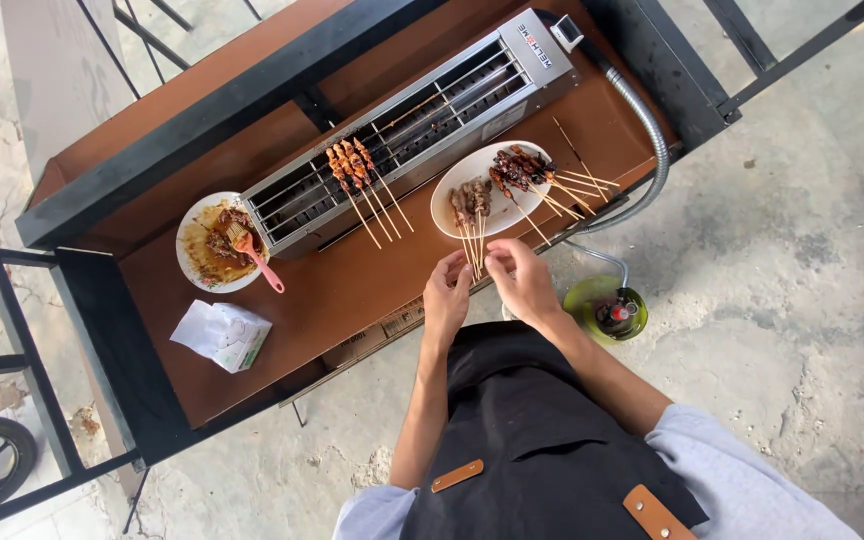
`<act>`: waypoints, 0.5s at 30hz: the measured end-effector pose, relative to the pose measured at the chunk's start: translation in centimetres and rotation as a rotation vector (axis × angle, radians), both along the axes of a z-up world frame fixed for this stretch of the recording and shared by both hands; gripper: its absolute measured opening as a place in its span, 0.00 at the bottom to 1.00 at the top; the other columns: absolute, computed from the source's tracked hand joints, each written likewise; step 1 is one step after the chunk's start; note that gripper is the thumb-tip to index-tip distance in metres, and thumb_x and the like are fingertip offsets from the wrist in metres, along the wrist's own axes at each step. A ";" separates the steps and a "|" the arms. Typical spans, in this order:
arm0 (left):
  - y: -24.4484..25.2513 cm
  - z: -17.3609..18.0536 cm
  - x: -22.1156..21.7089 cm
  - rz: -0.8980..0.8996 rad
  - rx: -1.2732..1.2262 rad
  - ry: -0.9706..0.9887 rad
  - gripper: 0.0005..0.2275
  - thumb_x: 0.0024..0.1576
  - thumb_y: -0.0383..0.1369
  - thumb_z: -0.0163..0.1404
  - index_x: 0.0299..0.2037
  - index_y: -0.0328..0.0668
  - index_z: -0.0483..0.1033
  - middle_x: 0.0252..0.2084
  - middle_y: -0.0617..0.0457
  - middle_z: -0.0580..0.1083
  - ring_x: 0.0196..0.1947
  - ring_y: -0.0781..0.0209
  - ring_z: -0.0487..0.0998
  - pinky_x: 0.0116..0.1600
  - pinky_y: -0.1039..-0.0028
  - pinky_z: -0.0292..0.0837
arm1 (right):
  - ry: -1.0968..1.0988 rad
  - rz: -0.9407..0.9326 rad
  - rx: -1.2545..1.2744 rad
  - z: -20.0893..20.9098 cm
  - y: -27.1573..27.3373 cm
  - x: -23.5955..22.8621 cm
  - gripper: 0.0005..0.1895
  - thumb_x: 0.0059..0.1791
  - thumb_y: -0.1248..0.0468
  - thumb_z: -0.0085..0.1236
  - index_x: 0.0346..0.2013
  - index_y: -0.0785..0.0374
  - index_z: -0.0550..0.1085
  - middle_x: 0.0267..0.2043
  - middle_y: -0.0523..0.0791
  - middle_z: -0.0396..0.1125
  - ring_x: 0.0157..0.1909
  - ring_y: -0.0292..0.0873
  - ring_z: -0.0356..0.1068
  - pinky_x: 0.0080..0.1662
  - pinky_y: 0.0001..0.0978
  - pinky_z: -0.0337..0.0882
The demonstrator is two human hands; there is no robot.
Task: The person skewers meat onto wooden sticks by hand, grills and marinates the skewers over a burner, and places them onto a food dish. Afterwards, the person disassembles a standing banner from its frame.
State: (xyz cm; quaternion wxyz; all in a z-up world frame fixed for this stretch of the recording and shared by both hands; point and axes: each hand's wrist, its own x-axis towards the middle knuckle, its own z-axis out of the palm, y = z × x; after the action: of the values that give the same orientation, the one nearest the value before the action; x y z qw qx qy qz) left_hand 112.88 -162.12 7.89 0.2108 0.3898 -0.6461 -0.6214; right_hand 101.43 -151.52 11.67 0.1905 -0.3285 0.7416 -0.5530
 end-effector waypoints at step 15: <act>-0.1 -2.0 -1.8 0.038 0.038 -0.100 0.18 0.58 0.28 0.55 0.58 0.30 0.73 0.47 0.43 0.80 0.46 0.59 0.83 0.50 0.71 0.79 | -0.033 0.201 0.320 -2.8 -1.2 -2.2 0.17 0.50 0.62 0.60 0.52 0.64 0.74 0.43 0.50 0.76 0.41 0.46 0.78 0.43 0.37 0.76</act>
State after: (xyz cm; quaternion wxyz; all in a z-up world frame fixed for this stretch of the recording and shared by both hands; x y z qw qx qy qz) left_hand 111.11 -162.19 5.85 0.1827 0.4363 -0.6365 -0.6093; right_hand 99.23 -152.71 8.92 0.3070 -0.3573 0.7802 -0.4115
